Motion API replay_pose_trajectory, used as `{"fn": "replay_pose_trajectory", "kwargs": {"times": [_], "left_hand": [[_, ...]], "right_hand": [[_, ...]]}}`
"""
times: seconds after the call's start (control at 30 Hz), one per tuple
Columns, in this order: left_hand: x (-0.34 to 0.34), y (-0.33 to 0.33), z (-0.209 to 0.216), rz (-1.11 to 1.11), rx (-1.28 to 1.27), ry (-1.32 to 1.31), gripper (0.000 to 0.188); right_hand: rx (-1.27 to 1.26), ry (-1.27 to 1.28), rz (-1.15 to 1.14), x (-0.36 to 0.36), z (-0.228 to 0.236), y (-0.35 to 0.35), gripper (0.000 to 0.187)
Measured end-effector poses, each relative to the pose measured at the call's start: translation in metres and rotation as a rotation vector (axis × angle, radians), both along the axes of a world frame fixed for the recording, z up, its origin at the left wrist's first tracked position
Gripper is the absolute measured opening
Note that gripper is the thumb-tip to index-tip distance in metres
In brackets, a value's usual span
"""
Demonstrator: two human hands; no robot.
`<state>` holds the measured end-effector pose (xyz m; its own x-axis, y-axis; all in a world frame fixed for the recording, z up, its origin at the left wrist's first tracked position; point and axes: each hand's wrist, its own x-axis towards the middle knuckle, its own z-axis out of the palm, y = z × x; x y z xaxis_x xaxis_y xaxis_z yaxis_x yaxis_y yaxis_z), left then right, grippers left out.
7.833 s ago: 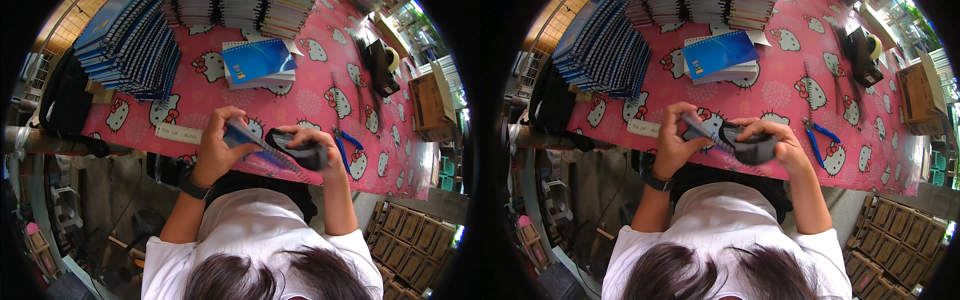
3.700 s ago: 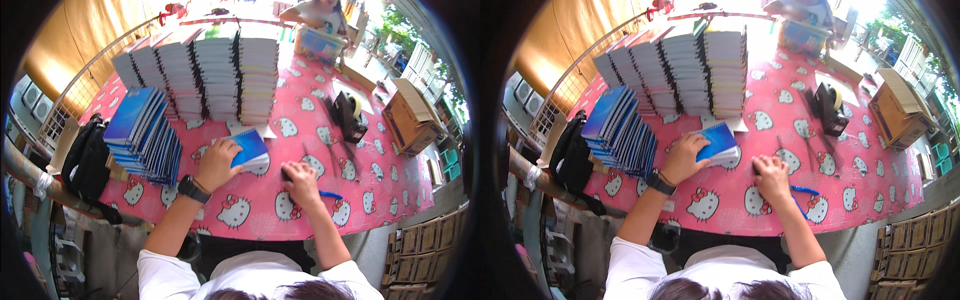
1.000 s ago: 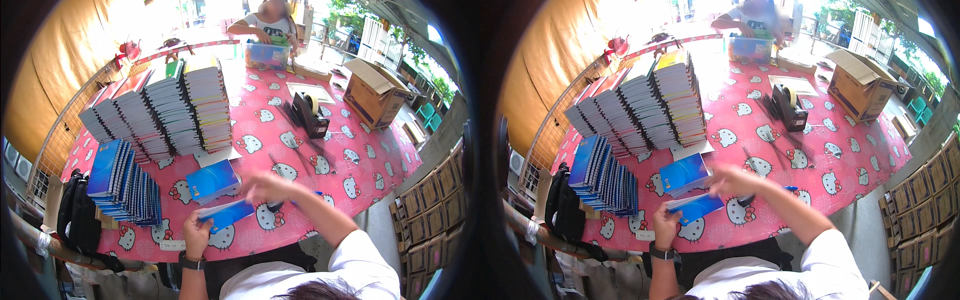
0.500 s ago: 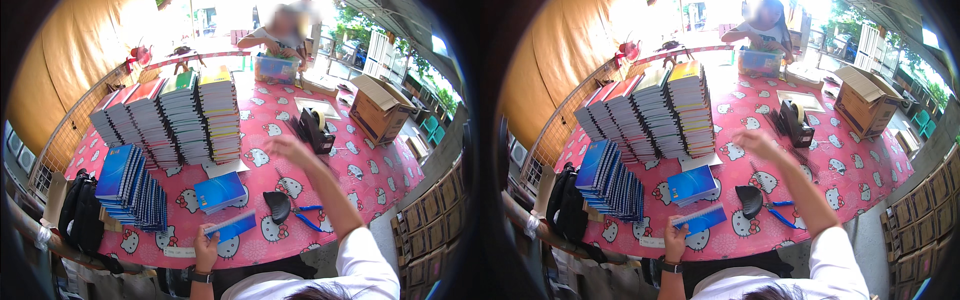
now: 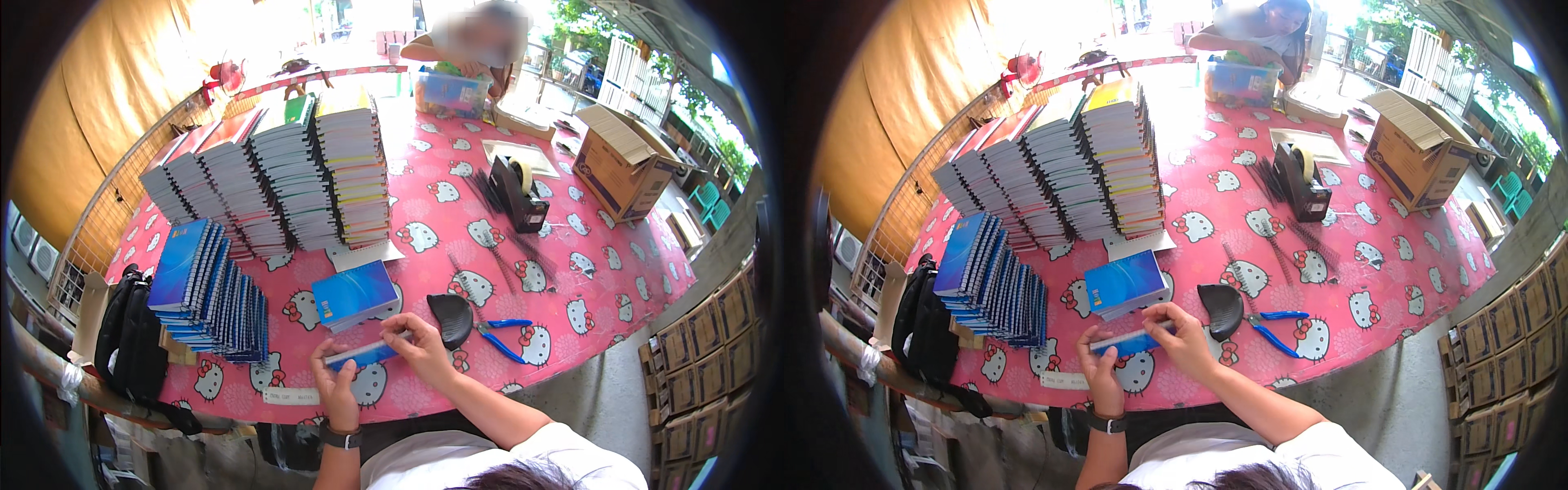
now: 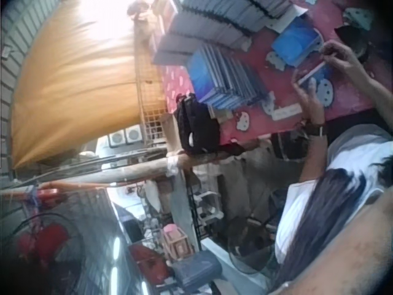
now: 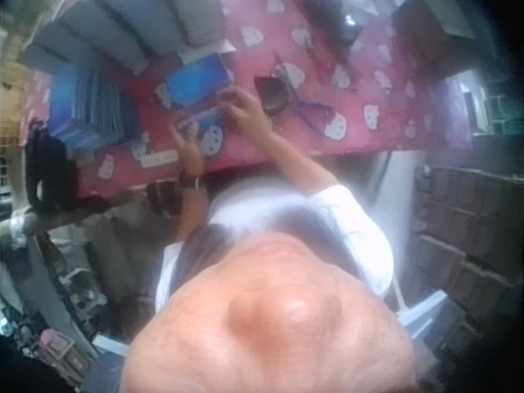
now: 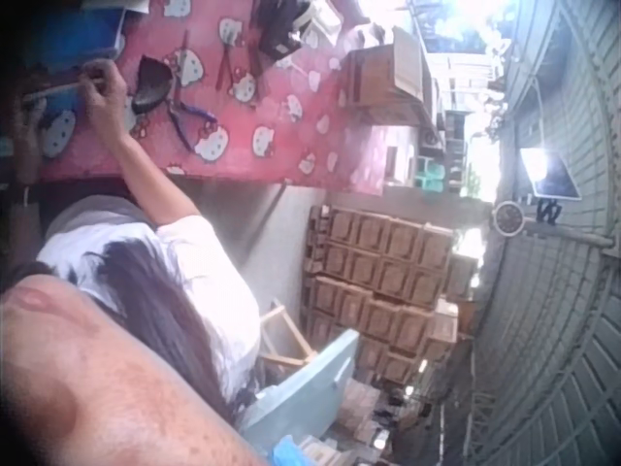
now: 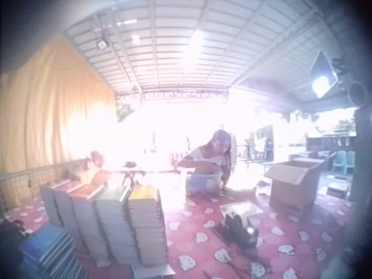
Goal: The person assembles notebooks by threading a plastic spiral through the holes of a paper stack and covers, then cuts the excess spiral using pliers.
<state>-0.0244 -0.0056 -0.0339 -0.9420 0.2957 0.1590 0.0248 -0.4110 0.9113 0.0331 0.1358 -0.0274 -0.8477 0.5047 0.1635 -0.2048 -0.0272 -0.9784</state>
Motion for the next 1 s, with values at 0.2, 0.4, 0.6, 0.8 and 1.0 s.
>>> {"fn": "replay_pose_trajectory", "kwargs": {"times": [0.2, 0.4, 0.6, 0.8, 1.0], "left_hand": [[-0.001, -0.007, -0.015, 0.033, -0.106, -0.127, 0.022], [0.005, -0.003, -0.011, 0.296, -0.386, 0.335, 0.032], [0.004, 0.007, 0.008, 0.145, -0.960, 1.084, 0.039], [-0.010, -0.005, 0.019, 0.107, -0.882, 1.124, 0.049], [-0.007, 0.000, 0.014, 0.119, -0.918, 1.179, 0.046]], "right_hand": [[-0.010, 0.006, -0.022, 0.005, -0.005, -0.013, 0.018], [-0.006, 0.032, -0.050, 0.002, -0.008, -0.014, 0.018], [-0.145, 0.004, 0.123, 0.007, -0.006, 0.006, 0.021], [0.148, -0.045, -0.288, 0.038, 0.018, 0.105, 0.014], [0.855, -0.442, -0.652, 0.044, -0.004, 0.214, 0.024]]}}
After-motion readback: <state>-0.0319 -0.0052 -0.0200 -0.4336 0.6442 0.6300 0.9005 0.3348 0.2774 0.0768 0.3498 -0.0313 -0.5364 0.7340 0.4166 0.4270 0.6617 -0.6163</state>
